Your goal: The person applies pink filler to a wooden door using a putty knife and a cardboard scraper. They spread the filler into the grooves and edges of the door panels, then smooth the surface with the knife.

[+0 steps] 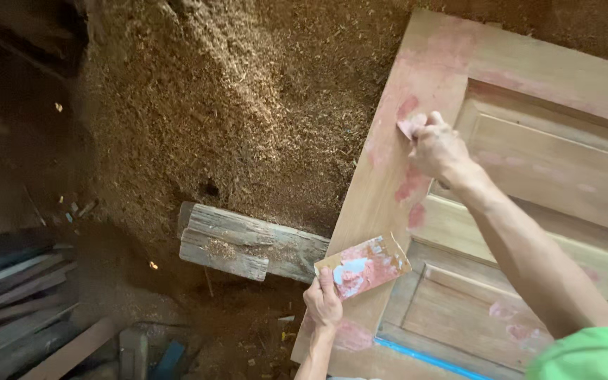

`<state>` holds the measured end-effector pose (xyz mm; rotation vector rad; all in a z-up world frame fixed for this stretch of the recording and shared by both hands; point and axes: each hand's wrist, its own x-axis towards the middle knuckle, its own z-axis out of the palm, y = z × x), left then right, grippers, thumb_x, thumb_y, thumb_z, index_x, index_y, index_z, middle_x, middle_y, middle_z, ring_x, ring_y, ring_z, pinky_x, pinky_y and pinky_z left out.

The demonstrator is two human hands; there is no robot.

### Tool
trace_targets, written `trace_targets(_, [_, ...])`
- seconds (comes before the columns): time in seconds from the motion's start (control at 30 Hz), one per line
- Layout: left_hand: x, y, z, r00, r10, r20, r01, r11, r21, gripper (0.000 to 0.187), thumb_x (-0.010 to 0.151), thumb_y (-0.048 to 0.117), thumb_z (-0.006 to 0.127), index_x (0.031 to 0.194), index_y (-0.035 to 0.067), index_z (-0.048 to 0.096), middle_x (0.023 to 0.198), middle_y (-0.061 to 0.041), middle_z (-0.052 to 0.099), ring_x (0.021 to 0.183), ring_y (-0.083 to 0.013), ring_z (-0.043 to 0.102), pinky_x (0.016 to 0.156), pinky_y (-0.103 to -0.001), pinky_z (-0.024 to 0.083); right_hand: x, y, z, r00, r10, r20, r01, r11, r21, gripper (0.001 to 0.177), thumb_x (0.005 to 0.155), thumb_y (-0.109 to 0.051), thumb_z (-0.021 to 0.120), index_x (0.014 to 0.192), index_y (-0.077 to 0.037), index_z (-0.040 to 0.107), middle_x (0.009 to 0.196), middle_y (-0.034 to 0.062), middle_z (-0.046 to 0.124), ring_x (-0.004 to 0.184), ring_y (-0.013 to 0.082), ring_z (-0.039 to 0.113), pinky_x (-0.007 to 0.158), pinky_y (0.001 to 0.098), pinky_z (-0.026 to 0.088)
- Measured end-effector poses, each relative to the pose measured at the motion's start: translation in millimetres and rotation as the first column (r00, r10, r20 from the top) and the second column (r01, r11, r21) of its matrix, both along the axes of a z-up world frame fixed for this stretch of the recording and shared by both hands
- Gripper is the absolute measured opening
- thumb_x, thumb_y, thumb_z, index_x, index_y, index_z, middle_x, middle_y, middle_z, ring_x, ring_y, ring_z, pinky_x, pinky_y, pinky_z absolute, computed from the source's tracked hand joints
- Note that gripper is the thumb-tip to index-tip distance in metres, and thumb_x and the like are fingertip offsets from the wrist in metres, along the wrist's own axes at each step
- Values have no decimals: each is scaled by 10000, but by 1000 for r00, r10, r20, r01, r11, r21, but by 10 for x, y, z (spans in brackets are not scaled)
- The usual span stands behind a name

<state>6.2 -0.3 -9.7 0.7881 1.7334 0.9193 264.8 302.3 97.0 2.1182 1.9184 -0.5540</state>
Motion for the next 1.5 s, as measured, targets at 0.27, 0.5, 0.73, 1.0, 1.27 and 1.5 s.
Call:
trace_targets(0.27, [-37,61,110,1000,-20,-22,21,1000,16,580,1025,456,469,879,-37,737,644,-143,724,563,-241,695,525,-406,495,70,499,12,967,-203,-150,203,979,-17,206,947,-109,591,1056,-51,757,973,186,748,858,292,725,872,407,601])
trace_targets(0.5, [-3,7,65,997,-5,-76,6,1000,5,543,1021,413,503,865,-51,737,662,-198,713,595,-298,716,542,-427,503,231,319,-132,967,227,-114,-223,974,40,221,835,-105,667,999,-96,815,1032,162,761,1009,296,670,966,385,539])
trace_targets(0.73, [11,-40,-11,993,-17,-117,15,1000,-21,529,1013,392,511,821,-43,742,636,-217,701,579,-327,708,523,-437,488,271,863,-50,980,170,-108,-131,946,295,302,985,-85,602,1267,-74,711,1351,210,585,1103,361,629,946,455,564])
trace_targets(1.0, [24,-70,-102,994,17,-109,-20,1000,-24,494,972,381,538,816,-40,746,604,-196,715,527,-313,728,489,-424,503,110,990,-206,965,-207,-163,226,968,111,198,954,-65,597,1051,0,757,1198,286,554,889,293,590,709,431,604])
trace_targets(1.27, [-42,-139,-181,996,-43,-78,39,998,-58,483,970,396,528,955,-30,756,737,-226,762,726,-364,788,594,-452,577,118,1217,-463,944,-229,-239,256,963,90,178,905,-104,591,919,-47,758,897,179,710,867,298,663,799,459,595])
trace_targets(1.5, [-41,-116,-246,994,-66,-88,61,996,-64,501,987,411,504,946,-7,778,758,-205,784,738,-344,800,626,-438,589,222,1184,-343,928,-240,-285,289,946,144,227,951,-200,617,804,-42,686,794,194,682,805,324,615,742,482,549])
